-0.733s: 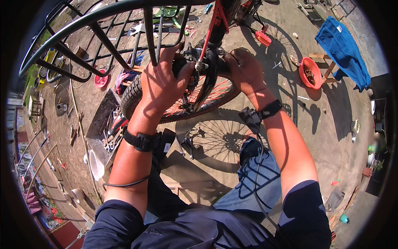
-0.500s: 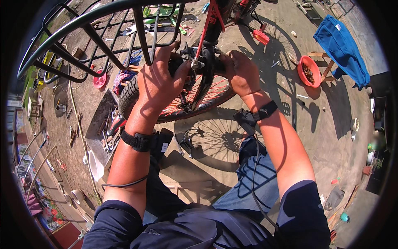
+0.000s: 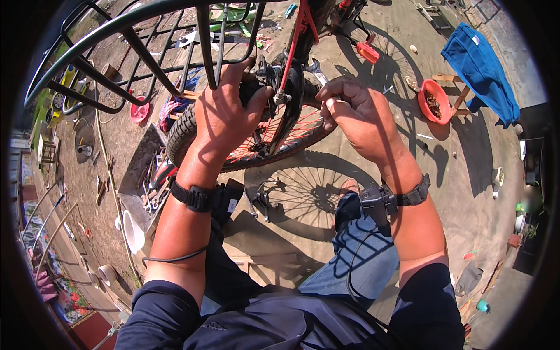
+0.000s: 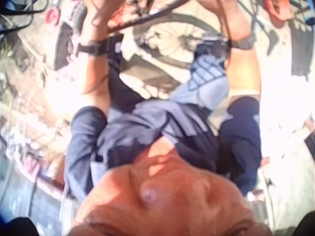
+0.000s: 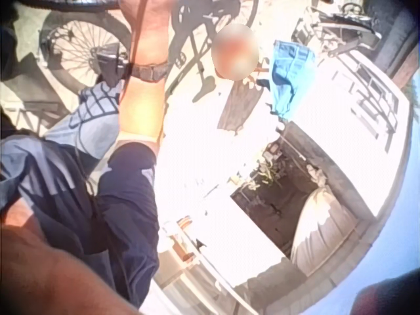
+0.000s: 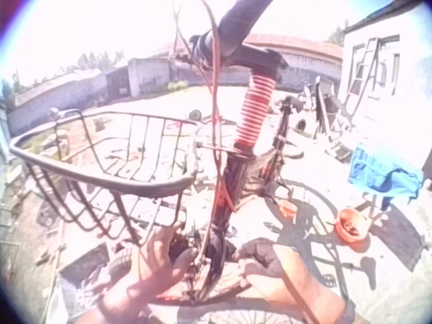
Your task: The person works on the rear wheel of a bicycle, using a wrench to tighten a bolt on the axle. They then use their hands to adjust the brake cable and check the wheel's alignment.
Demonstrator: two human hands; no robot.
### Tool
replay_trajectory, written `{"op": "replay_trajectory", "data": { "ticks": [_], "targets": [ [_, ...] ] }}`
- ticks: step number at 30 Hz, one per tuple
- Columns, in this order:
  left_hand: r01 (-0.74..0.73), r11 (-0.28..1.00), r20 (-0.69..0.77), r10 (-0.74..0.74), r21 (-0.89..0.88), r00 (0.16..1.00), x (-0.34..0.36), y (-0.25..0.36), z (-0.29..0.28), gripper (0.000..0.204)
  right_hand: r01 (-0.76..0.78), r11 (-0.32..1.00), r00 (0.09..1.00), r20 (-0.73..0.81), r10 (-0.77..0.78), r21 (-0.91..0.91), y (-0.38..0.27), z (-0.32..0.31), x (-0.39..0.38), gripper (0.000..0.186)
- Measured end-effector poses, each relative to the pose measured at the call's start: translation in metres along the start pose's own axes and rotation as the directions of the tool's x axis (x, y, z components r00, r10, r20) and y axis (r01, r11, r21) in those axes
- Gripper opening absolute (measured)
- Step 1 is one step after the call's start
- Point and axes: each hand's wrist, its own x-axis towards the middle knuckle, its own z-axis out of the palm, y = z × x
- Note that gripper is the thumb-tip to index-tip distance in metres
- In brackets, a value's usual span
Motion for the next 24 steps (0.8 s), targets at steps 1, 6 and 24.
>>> {"op": "replay_trajectory", "data": {
  "ticks": [1, 6, 24],
  "targets": [
    [-0.006, 1.000, -0.001, 0.006, -0.004, 1.000, 0.001, 0.001, 0.000, 0.047, -0.077, 0.990, 0.997, 0.011, 0.076, 0.119, -0.014, -0.002, 0.001, 0.018],
    [-0.007, 1.000, 0.001, 0.007, 0.004, 1.000, 0.003, 0.000, 0.001, 0.048, -0.144, 0.961, 0.987, -0.029, 0.155, 0.234, 0.018, -0.007, -0.017, 0.035],
    [0.035, 0.999, 0.016, -0.035, -0.018, 0.999, 0.000, -0.001, 0.003, 0.048, -0.166, 0.986, 0.984, -0.064, 0.167, 0.016, 0.070, -0.014, 0.030, 0.036]
  ]
}}
